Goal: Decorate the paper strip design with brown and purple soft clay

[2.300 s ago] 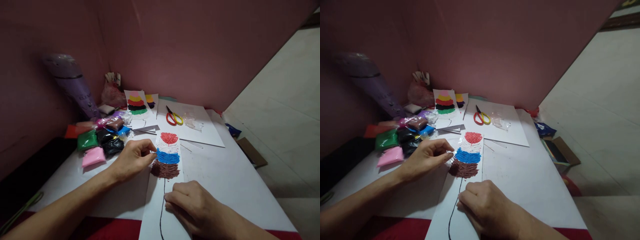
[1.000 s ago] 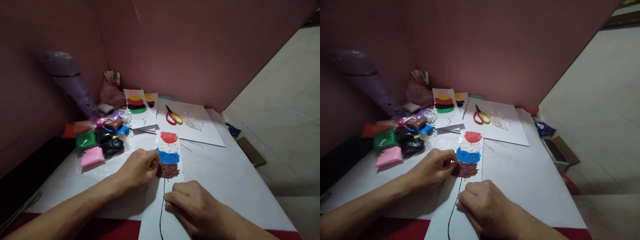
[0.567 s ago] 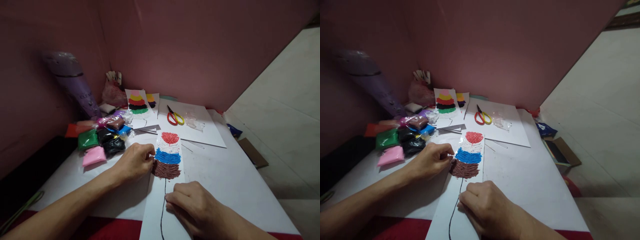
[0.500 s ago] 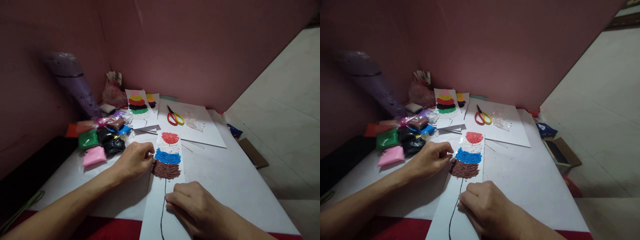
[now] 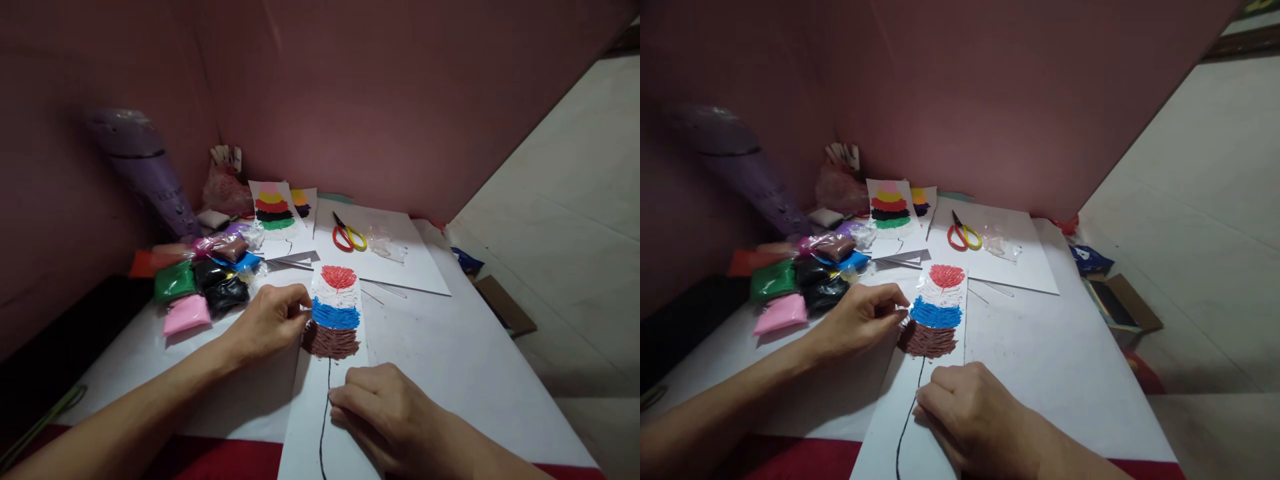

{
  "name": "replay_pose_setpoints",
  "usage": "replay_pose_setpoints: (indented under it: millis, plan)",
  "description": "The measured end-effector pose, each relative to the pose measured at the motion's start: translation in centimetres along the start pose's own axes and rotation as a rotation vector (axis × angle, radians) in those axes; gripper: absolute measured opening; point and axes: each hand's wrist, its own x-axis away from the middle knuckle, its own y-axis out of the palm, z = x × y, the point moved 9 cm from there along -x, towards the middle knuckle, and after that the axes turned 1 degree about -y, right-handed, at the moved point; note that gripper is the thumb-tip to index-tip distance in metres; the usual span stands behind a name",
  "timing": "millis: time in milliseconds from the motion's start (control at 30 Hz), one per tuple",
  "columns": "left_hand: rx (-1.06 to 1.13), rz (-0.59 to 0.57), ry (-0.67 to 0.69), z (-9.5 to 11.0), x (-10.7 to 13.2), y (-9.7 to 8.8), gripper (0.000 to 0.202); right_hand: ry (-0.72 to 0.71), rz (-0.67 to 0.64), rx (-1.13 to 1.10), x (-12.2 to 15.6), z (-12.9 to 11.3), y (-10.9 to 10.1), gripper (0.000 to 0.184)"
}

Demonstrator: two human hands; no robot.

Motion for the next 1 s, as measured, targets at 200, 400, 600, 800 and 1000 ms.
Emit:
replay_pose_setpoints:
  millis: [200,400,600,800,1000]
  plan:
    - [-0.028,-0.084,-0.038,-0.1,0.1,0.8,0.016,-0.004,-0.013,0.014,0.0,0.0,0.2,0.027]
    - [-0.075,-0.127,-0.026,-0.2,0.1,1.3,0.018,0.005,-0.010,0.012,0.1,0.0,0.2,0.028]
    - [-0.172,-0.161,0.012,-0.5,0.3,1.7,0.021,0.001,-0.014,0.005,0.0,0.0,0.0,0.025]
    - [-0.177,-0.191,0.022,-0.6,0.3,2.0,0.023,0.001,0.000,-0.005,-0.1,-0.1,-0.1,0.026]
    - [-0.232,-0.133,0.065,-0.6,0.2,1.5,0.023,0.007,-0.021,0.000,0.1,0.1,0.3,0.027]
